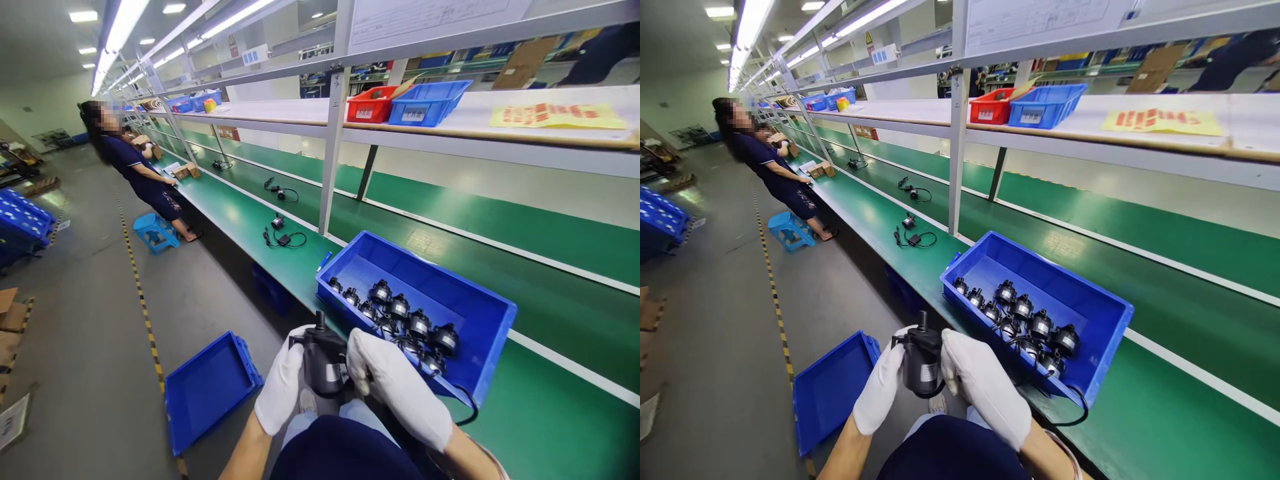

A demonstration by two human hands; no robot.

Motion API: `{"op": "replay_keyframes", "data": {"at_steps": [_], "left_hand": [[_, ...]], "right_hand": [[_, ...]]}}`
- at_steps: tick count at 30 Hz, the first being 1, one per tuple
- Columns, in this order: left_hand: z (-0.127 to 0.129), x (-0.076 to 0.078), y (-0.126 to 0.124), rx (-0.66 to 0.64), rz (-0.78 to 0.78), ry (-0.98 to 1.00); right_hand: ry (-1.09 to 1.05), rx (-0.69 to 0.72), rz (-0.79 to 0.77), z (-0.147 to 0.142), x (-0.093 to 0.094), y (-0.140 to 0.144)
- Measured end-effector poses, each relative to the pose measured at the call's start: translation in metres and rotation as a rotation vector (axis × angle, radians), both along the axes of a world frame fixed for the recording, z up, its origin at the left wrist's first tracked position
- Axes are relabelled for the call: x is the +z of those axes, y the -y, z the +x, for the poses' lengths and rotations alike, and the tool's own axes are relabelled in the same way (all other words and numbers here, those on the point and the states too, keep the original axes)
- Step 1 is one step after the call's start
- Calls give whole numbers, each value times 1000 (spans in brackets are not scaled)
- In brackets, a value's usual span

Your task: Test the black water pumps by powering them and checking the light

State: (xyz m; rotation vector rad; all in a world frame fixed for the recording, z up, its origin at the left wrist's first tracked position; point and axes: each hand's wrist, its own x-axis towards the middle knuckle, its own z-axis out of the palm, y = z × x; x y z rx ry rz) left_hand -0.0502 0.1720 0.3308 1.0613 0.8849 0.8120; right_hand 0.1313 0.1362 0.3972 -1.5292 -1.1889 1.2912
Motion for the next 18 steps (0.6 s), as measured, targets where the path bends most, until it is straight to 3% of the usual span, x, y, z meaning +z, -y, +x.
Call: {"op": "replay_keyframes", "data": {"at_steps": [2, 6, 9, 12, 15, 17, 18], "left_hand": [[3, -19, -4, -38, -165, 195], [9, -44, -5, -119, -473, 523], [12, -44, -7, -109, -437, 557], [9, -21, -5, -57, -194, 383], [-3, 21, 0, 16, 208, -18], [-12, 48, -7, -56, 386, -176], [-14, 56, -16, -131, 407, -153]], "right_hand": [[28, 26, 69, -2, 6, 4], [4, 7, -33, -5, -5, 13], [11, 46, -69, -9, -19, 14], [75, 86, -78, -15, -21, 8], [65, 142, 8, -19, -10, 0], [-14, 187, 62, -17, 3, -3], [-76, 201, 67, -15, 11, -4]]}}
